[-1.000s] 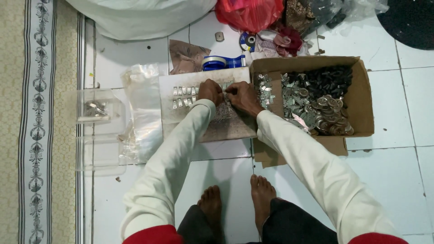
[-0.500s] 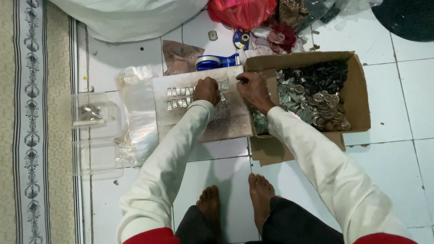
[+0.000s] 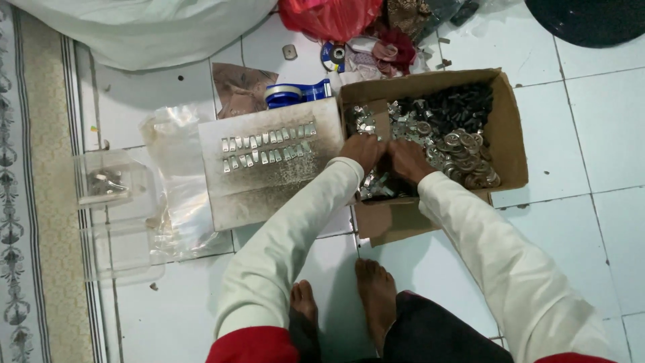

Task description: The person sorts small metal parts from a cardboard box onto a white board, arranging them in neat rows. The person uses both hands to pick up and place the parts.

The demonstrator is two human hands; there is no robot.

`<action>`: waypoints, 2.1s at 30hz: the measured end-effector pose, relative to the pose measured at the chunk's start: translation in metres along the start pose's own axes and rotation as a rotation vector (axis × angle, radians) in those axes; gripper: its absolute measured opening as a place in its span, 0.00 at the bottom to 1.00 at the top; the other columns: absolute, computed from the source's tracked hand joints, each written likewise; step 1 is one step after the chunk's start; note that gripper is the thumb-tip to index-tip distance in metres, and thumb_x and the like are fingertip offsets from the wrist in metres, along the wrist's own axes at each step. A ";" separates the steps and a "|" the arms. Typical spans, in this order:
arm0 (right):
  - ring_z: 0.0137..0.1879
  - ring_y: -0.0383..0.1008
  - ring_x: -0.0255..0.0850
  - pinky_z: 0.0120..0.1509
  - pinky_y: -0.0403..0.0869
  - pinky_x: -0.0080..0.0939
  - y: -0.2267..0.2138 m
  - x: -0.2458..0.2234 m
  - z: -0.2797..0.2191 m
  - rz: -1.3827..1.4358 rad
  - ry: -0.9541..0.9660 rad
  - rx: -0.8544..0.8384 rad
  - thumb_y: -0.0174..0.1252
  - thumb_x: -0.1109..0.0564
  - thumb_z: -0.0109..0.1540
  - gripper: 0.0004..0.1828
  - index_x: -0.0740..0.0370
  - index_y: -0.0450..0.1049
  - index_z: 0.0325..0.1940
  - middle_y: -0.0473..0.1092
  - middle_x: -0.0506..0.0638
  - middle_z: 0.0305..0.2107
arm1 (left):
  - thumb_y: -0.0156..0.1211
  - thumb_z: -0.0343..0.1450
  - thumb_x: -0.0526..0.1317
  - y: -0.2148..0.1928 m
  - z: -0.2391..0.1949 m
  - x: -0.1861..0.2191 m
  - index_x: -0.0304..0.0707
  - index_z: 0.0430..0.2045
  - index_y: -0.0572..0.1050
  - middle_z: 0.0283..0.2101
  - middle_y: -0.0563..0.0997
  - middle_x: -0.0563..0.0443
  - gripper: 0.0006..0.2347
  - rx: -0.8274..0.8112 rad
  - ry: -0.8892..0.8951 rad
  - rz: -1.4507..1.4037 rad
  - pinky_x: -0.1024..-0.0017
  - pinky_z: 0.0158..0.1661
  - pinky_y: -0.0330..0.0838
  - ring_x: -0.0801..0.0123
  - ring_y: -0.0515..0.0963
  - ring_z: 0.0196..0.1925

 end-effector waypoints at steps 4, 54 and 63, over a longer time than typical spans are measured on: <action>0.34 0.79 0.60 0.39 0.78 0.57 0.038 0.027 0.004 -0.026 -0.015 0.023 0.48 0.63 0.61 0.10 0.61 0.76 0.37 0.74 0.59 0.26 | 0.55 0.70 0.33 0.071 0.026 0.006 0.50 0.24 0.81 0.28 0.85 0.50 0.08 -0.028 -0.028 0.241 0.50 0.39 0.79 0.58 0.86 0.34; 0.36 0.80 0.48 0.31 0.82 0.43 -0.024 0.031 -0.013 1.098 0.219 0.192 0.65 0.60 0.67 0.12 0.69 0.77 0.52 0.74 0.60 0.32 | 0.64 0.71 0.44 0.055 0.014 -0.049 0.51 0.36 0.86 0.34 0.86 0.41 0.07 0.135 -0.755 -0.767 0.57 0.42 0.86 0.49 0.88 0.42; 0.37 0.79 0.58 0.36 0.79 0.58 -0.009 0.013 -0.020 -0.069 -0.329 0.023 0.45 0.54 0.67 0.14 0.55 0.77 0.38 0.75 0.53 0.30 | 0.63 0.67 0.33 0.047 0.013 -0.033 0.47 0.43 0.84 0.43 0.83 0.36 0.12 -0.086 -0.655 -0.488 0.46 0.46 0.82 0.38 0.86 0.46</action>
Point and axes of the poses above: each hand's wrist, its own z-axis towards the middle knuckle, its own y-axis out of the palm, x = y × z, the point moved 4 cm from there along z, towards the middle knuckle
